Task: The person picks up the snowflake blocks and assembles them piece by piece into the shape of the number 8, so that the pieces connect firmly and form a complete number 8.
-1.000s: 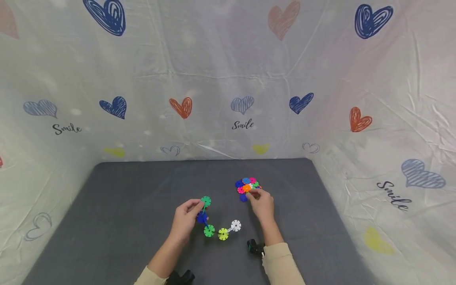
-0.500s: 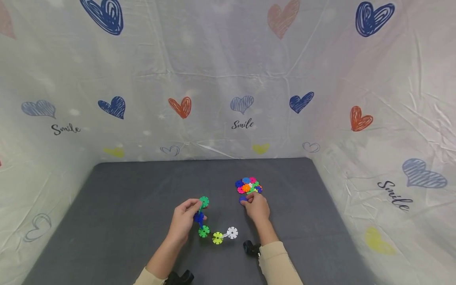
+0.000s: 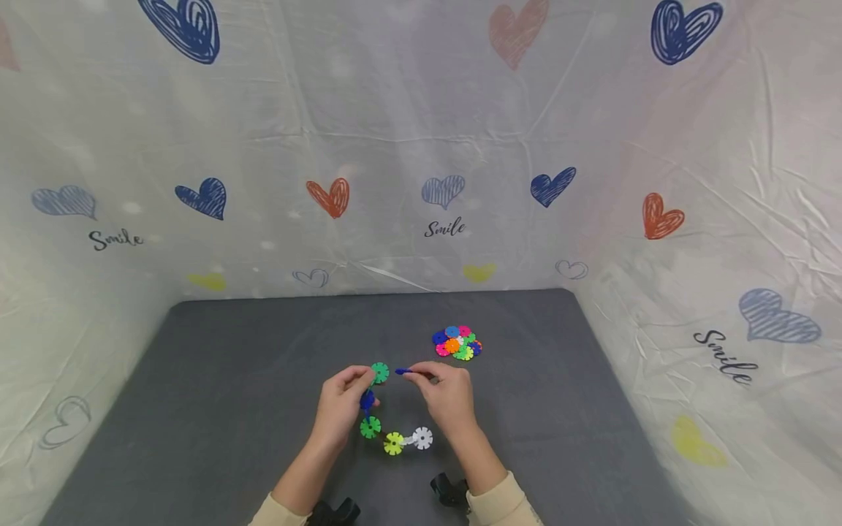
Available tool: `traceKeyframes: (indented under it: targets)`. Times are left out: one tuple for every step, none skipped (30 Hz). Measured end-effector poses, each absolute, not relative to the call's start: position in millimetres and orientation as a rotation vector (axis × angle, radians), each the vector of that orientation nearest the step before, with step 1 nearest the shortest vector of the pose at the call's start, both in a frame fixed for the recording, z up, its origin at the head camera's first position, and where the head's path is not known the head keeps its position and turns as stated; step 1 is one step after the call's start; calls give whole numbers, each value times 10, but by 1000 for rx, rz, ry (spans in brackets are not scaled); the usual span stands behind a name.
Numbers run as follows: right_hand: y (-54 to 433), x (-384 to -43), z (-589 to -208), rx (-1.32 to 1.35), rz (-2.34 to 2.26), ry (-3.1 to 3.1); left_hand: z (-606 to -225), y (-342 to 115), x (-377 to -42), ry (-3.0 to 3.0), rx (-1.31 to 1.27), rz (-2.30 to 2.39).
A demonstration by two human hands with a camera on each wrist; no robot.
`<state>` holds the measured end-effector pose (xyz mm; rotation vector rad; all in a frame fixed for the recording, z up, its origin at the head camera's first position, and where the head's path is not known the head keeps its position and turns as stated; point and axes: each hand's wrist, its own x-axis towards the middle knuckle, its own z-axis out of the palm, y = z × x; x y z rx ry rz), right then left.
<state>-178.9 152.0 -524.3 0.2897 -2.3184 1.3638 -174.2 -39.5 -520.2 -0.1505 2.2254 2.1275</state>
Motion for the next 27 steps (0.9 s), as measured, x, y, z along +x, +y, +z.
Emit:
traceKeyframes:
  targets:
    - [1492,-1778,-5229,322,1344,-2302,-5200,-393,-1740,2231,-143,2124]
    - [1470,-1773,-5220,349,1323,-2287,-5199,-392,-1740,2236,-136,2119]
    - [1456,-1773,-5217,367,1306,-2277,-5195,-391,-1738,2242,-131,2112]
    - [1446,-1776,-5214,379,1287,-2272,-5190,-391,-1736,2248,-126,2103]
    - [1441,-1782,-5213,389,1271,-2273,-5184,-392,-1732,2260,-119,2089]
    - [1438,-1790,-5218,394,1262,-2274,-5174,-393,-1730,2264,-119,2078]
    - [1440,-1797,-5221,403,1250,-2275,-5165,-394,-1727,2270,-116,2065]
    - [1442,-1804,-5221,419,1240,-2268,-5154,-394,-1725,2278,-114,2051]
    - [1447,-1812,-5223,436,1214,-2264,-5142,-394,-1721,2287,-113,2034]
    - [1451,-1818,-5221,461,1175,-2258,-5130,-394,-1719,2295,-108,2020]
    - [1456,-1824,-5216,492,1132,-2250,-5119,-393,-1717,2305,-102,2010]
    - [1459,-1830,-5213,526,1087,-2234,-5109,-394,-1715,2312,-99,2003]
    - [1466,-1834,-5207,561,1040,-2216,-5102,-392,-1712,2322,-89,1999]
    - [1470,-1839,-5200,594,1000,-2199,-5097,-392,-1707,2330,-78,2002]
    - [1474,-1846,-5194,625,959,-2186,-5097,-392,-1704,2335,-63,2010]
    - [1476,-1851,-5186,660,935,-2172,-5100,-393,-1703,2337,-45,2023]
    - [1478,-1857,-5180,689,926,-2162,-5107,-396,-1701,2340,-27,2032]
    - [1481,-1866,-5180,716,925,-2147,-5114,-398,-1700,2343,-10,2037]
    - [1486,-1873,-5181,739,929,-2137,-5124,-402,-1702,2343,8,2040]
    - [1490,-1880,-5185,749,937,-2138,-5137,-404,-1708,2331,23,2044]
    - [1496,-1884,-5191,756,944,-2139,-5148,-407,-1715,2318,38,2042]
    - [1502,-1888,-5201,756,949,-2141,-5158,-410,-1721,2305,55,2033]
    - [1507,-1891,-5212,751,953,-2145,-5165,-411,-1726,2290,70,2019]
    - [1516,-1894,-5224,747,957,-2146,-5175,-411,-1731,2280,88,1996]
    - [1525,-1894,-5234,741,963,-2158,-5186,-411,-1737,2263,108,1980]
    - [1536,-1892,-5241,738,972,-2174,-5196,-409,-1740,2244,125,1967]
    - [1552,-1893,-5244,748,982,-2188,-5203,-406,-1741,2233,140,1951]
